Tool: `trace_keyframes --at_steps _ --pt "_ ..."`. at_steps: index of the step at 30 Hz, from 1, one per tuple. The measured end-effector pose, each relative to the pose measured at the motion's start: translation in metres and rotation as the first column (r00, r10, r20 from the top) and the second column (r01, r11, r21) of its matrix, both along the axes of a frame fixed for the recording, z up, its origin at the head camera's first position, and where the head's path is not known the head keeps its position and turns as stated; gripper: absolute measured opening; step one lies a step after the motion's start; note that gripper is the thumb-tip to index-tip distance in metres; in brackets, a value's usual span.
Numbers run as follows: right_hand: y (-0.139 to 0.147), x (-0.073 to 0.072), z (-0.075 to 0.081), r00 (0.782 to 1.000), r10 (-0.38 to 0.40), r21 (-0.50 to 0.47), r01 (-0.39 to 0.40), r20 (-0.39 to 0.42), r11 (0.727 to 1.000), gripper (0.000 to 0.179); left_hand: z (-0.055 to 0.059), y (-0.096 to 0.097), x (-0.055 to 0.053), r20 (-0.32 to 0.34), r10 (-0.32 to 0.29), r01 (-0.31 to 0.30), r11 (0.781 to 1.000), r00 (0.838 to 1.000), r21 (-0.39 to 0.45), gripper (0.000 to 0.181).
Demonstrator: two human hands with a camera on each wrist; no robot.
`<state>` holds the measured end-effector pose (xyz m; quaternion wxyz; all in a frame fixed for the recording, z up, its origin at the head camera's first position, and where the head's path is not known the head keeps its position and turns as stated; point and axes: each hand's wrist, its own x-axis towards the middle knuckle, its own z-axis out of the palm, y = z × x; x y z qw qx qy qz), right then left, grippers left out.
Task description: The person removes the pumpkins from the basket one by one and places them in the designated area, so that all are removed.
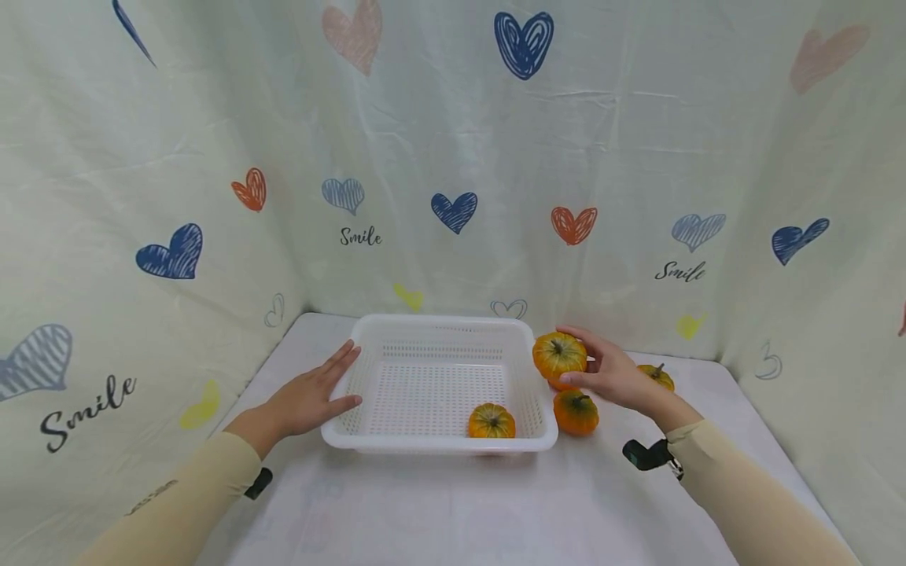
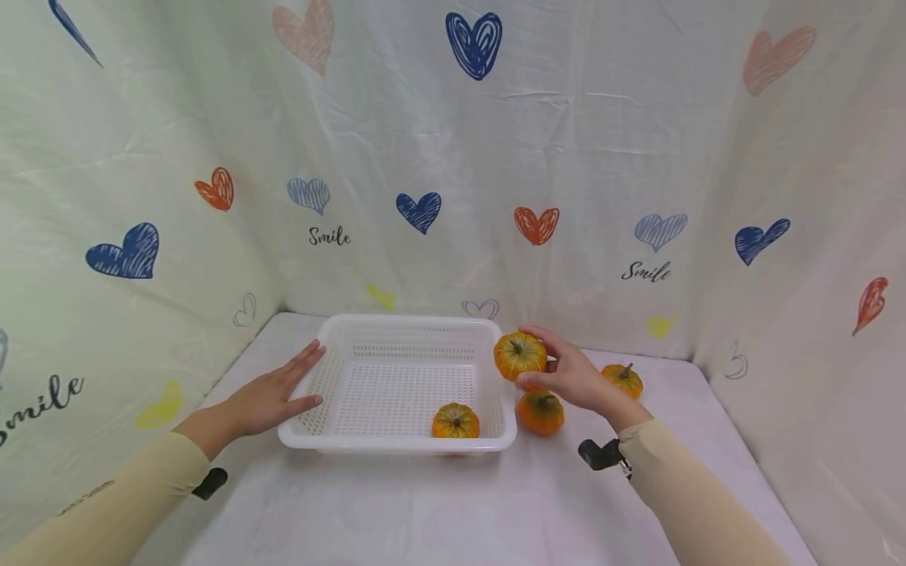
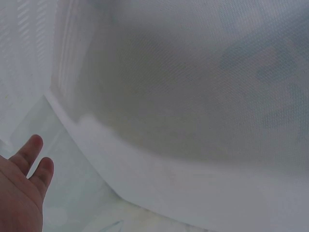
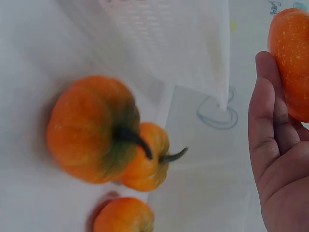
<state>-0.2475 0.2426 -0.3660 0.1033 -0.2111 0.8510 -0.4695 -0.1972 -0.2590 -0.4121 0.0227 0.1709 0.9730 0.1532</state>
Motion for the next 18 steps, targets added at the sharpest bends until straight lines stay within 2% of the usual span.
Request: trace_keyframes --at_steps 10,18 --pt "0.043 0.017 -0.018 0.988 -0.157 0.059 0.157 -0.014 0.986 0.088 -0.001 0.000 -0.001 -0.001 0.002 -0.002 1.000 1.000 0.000 0.084" --pt "0.070 0.027 -0.036 0.978 -0.208 0.089 0.210 -0.028 0.974 0.085 -0.001 0.001 -0.001 0.003 0.012 -0.012 1.000 1.000 -0.005 0.083"
